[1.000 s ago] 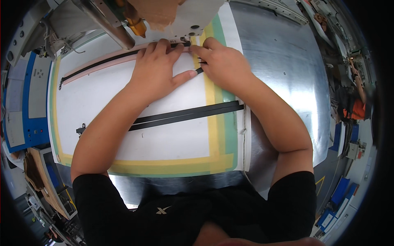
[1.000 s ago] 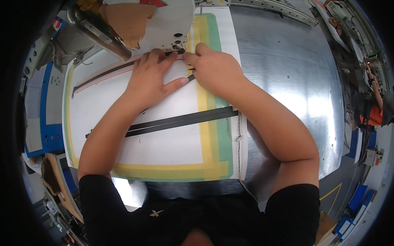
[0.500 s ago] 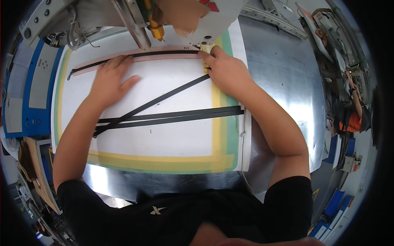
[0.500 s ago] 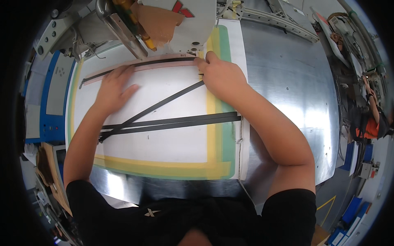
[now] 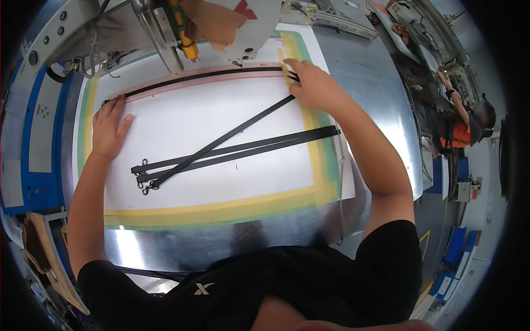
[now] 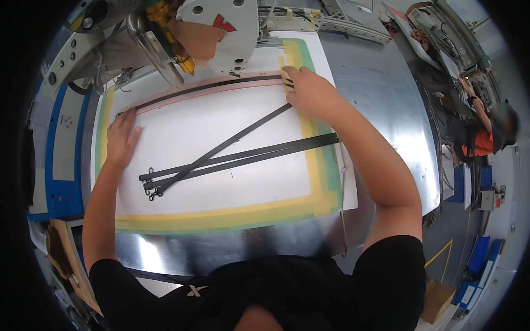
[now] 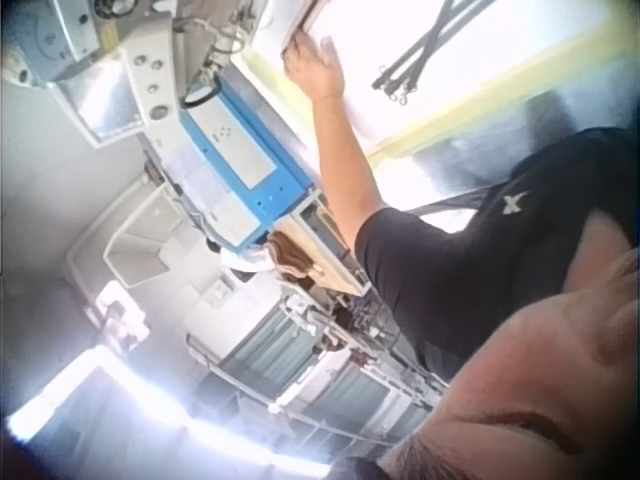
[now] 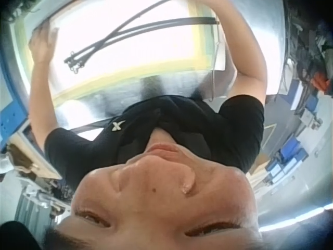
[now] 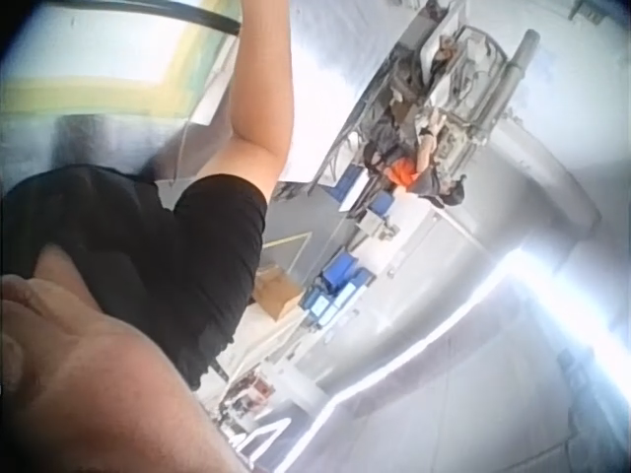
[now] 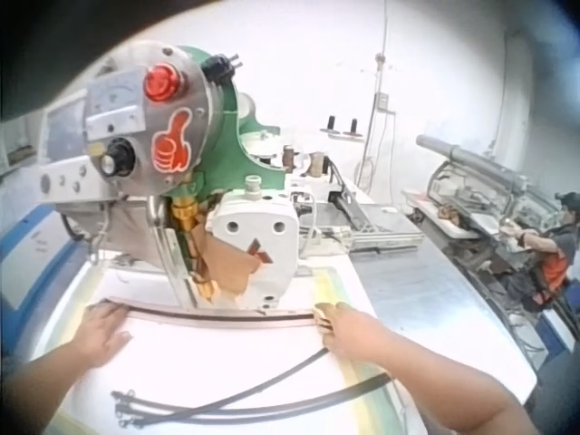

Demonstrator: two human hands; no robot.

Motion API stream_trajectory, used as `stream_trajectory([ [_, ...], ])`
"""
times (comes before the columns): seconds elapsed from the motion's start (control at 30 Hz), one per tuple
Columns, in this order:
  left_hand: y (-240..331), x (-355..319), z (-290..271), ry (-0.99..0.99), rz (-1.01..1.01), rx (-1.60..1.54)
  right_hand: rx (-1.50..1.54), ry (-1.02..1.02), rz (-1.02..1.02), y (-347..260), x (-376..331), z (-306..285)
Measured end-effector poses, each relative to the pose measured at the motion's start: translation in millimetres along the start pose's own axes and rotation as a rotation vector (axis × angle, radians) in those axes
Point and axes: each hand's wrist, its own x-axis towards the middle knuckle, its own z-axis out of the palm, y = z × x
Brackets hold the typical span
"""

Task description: Positioning and machine-sewing components onto fabric or leather straps at an industrial workstation.

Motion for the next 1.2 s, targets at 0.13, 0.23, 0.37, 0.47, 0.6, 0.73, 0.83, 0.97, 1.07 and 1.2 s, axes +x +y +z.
stream_trajectory([
  [0.13, -3, 1, 0, 0.009, -0.004, 0.01, 0.238, 0.147, -0.025, 8, 10, 9],
  [0.23, -4, 0, 1, 0.027, -0.008, -0.003, 0.242, 0.14, -0.062, -6, 9, 11],
  [0.37, -1, -2, 2, 0.052, -0.008, -0.024, 0.19, 0.164, -0.08, -33, 4, 15],
  [0.47, 1, -1, -1, 0.036, -0.019, -0.032, 0.142, 0.229, -0.096, -36, 8, 27],
  [0.6, 2, -3, -2, 0.029, -0.022, -0.058, 0.145, 0.264, -0.082, -42, 8, 33],
  [0.73, -6, -5, 4, 0.065, -0.019, -0.058, 0.154, 0.266, 0.015, -40, 10, 36],
  [0.83, -6, -6, 4, 0.065, -0.019, -0.064, 0.149, 0.266, 0.034, -36, 13, 40],
  [0.97, -4, -4, 4, 0.094, -0.065, -0.047, 0.21, 0.359, 0.029, -29, 13, 40],
  [1.07, -6, -2, 13, 0.142, -0.122, -0.016, 0.285, 0.591, -0.001, -10, 14, 26],
  [1.2, -9, 0, 15, 0.159, -0.155, -0.02, 0.44, 0.418, 0.234, -17, 6, -5],
])
